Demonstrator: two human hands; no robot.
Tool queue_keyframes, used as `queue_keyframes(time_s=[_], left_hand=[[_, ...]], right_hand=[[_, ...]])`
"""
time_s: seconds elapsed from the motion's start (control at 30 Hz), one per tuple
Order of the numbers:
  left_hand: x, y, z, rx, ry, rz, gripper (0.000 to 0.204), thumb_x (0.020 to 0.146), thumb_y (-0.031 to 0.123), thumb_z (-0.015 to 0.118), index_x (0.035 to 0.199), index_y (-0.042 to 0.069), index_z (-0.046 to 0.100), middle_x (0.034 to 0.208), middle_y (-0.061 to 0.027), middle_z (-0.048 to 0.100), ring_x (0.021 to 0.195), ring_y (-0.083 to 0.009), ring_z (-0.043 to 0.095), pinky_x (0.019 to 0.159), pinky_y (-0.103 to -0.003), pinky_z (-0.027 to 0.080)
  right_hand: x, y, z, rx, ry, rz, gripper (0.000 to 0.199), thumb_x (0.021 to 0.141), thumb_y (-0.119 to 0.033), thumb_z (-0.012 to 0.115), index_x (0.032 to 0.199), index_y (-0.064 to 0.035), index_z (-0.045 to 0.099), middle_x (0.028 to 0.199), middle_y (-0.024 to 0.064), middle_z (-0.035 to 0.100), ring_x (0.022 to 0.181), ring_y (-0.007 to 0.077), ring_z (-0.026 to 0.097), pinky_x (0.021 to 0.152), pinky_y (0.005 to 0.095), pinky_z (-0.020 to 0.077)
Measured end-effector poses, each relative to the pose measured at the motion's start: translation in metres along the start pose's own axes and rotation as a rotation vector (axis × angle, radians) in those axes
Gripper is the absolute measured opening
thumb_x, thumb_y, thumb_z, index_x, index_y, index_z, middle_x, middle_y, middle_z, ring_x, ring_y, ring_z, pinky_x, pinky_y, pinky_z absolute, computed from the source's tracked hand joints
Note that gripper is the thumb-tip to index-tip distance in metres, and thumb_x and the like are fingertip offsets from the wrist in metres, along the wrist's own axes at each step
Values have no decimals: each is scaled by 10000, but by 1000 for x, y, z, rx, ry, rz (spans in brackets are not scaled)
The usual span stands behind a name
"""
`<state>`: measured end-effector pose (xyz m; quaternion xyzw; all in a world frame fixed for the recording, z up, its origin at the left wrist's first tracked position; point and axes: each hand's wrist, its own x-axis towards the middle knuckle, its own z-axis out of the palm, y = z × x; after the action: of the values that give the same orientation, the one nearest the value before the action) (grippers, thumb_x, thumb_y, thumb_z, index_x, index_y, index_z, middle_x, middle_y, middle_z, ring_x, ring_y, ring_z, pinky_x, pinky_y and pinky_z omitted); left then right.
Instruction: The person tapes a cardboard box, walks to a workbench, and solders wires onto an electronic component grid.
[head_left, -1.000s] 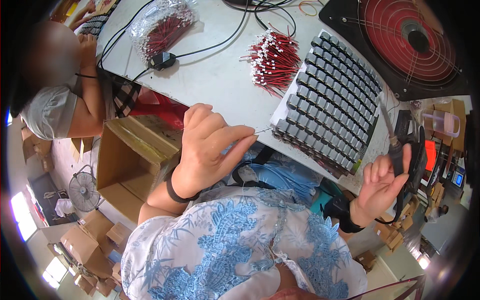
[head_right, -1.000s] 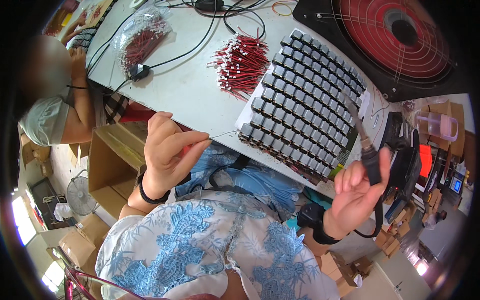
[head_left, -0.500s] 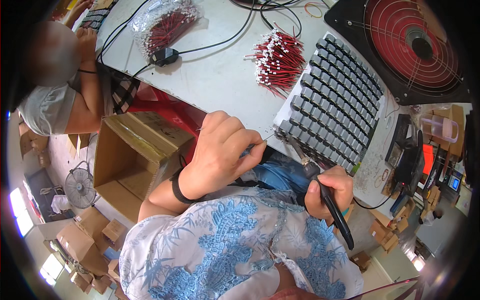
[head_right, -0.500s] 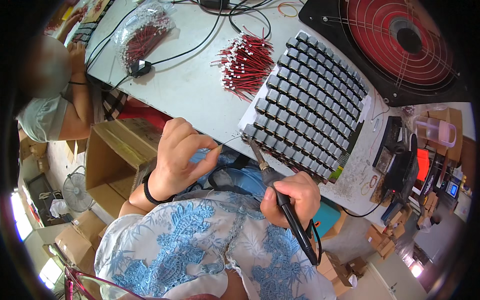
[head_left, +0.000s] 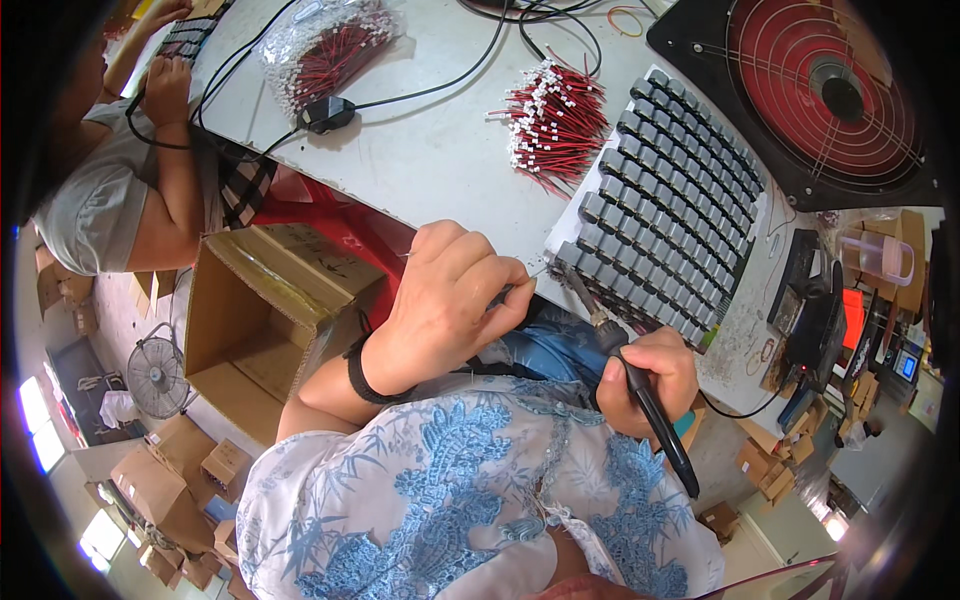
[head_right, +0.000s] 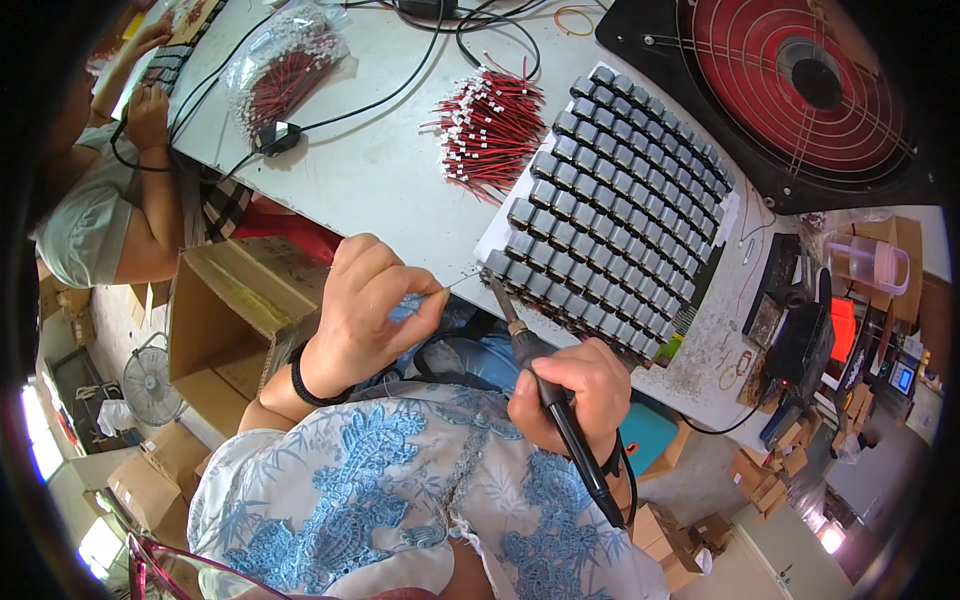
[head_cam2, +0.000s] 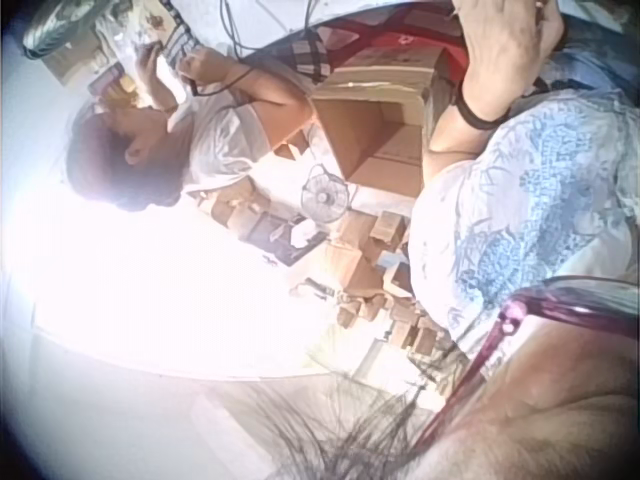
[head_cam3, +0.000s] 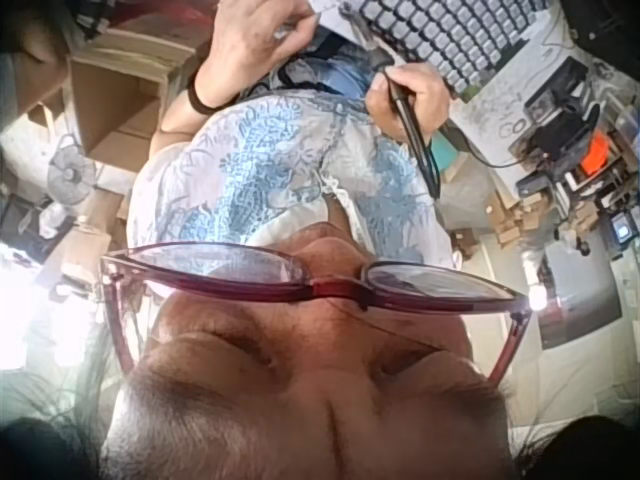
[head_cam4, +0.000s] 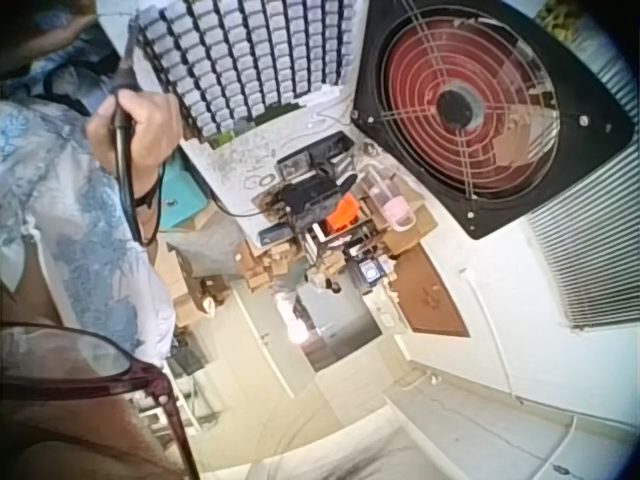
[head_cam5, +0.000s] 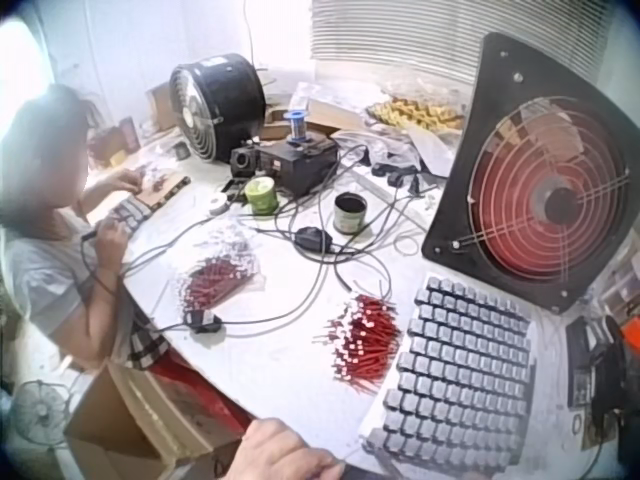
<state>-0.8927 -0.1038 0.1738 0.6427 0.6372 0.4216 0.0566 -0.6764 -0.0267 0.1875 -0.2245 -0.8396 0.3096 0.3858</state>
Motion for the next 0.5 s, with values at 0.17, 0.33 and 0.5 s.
queue_keyframes(time_s=[0.17,0.33,0.5], left_hand=[[0,-1,0,-3,-9,-5,204,624,45,741,779,97,619,681,-23,453,670,-225,458,620,-341,339],[-1,-1,0,-13,-15,-17,208,625,44,745,787,95,625,684,-24,460,674,-225,464,628,-339,344],[-1,0,-2,-21,-18,-22,209,627,43,746,791,93,626,687,-26,464,675,-228,464,635,-339,348]], right_hand=[[-1,0,1,3,8,10,263,752,-84,693,935,-45,508,628,47,558,476,209,517,473,314,407],[0,1,0,13,-5,11,260,755,-86,693,934,-45,509,617,46,552,473,206,511,472,312,406],[0,0,1,5,9,3,254,754,-89,695,926,-46,513,612,48,547,474,206,509,469,311,405]])
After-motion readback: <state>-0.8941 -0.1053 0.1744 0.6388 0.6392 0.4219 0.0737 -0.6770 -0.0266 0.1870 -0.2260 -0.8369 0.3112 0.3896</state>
